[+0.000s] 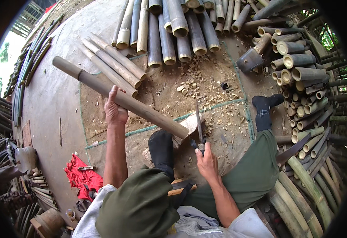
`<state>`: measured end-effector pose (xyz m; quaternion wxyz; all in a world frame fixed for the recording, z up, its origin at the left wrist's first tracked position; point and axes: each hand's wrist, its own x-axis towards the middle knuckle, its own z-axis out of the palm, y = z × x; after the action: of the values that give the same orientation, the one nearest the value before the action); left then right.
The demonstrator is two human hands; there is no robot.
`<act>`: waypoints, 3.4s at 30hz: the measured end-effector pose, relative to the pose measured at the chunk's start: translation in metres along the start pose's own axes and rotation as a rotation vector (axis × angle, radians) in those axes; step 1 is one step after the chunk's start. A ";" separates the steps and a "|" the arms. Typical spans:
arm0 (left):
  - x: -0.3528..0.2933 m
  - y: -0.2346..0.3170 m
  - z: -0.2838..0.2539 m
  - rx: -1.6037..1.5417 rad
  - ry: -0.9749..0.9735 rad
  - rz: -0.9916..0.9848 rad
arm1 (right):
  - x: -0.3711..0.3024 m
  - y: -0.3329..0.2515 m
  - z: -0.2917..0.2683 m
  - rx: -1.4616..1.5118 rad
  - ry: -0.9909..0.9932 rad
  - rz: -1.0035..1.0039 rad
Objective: The person sits on the ground and uses a knife to cut a long bamboo pole into shorter sections. They hold the pole with one hand and saw through it with the other, creating a pile of cut bamboo pieces.
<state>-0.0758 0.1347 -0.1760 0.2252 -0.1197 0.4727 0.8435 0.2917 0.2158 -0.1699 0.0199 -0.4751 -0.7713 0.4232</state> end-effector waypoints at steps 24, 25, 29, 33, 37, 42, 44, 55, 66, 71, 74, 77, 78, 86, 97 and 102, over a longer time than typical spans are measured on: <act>-0.037 -0.001 0.011 0.134 -0.134 0.190 | 0.015 -0.023 -0.016 0.553 -0.237 0.179; -0.039 -0.001 0.012 0.141 -0.132 0.183 | 0.013 -0.016 -0.014 0.731 -0.250 0.177; -0.043 0.000 0.014 0.170 -0.141 0.184 | 0.013 -0.005 -0.006 1.051 -0.233 0.130; -0.043 0.001 0.013 0.178 -0.148 0.188 | 0.017 0.006 -0.001 1.182 -0.264 0.301; -0.046 0.003 0.016 0.194 -0.165 0.200 | 0.018 0.006 -0.005 0.934 -0.262 0.455; -0.054 0.005 0.024 0.169 -0.108 0.219 | 0.011 0.026 0.006 0.837 -0.241 0.241; -0.057 0.008 0.028 0.128 -0.060 0.227 | 0.006 0.015 0.002 0.786 -0.211 0.188; -0.055 0.007 0.022 0.157 0.029 0.274 | 0.008 -0.016 -0.002 0.056 -0.042 -0.091; -0.061 0.006 0.031 0.216 -0.049 0.323 | 0.028 -0.005 0.010 -0.177 -0.055 -0.104; -0.054 0.008 0.020 0.161 -0.088 0.312 | 0.014 -0.026 0.006 -0.044 0.103 -0.235; -0.055 0.006 0.028 0.151 -0.142 0.299 | 0.030 0.021 0.030 -0.277 -0.032 -0.061; -0.054 0.011 0.029 0.108 -0.165 0.316 | 0.035 -0.002 0.014 -0.203 -0.072 -0.088; -0.056 0.010 0.023 0.097 -0.179 0.299 | 0.026 -0.013 0.008 -0.158 -0.078 -0.085; -0.053 0.009 0.029 0.108 -0.296 0.293 | 0.039 0.017 0.028 -0.292 -0.034 -0.018; -0.053 0.013 0.031 0.149 -0.375 0.261 | 0.032 0.017 0.024 -0.216 -0.011 -0.103; -0.057 0.018 0.023 0.152 -0.402 0.252 | 0.019 -0.047 -0.009 -0.054 0.007 -0.197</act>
<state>-0.0352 0.1309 -0.1266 0.2161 0.1277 0.4915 0.8339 0.2519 0.2264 -0.1400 0.0511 -0.3989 -0.8252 0.3966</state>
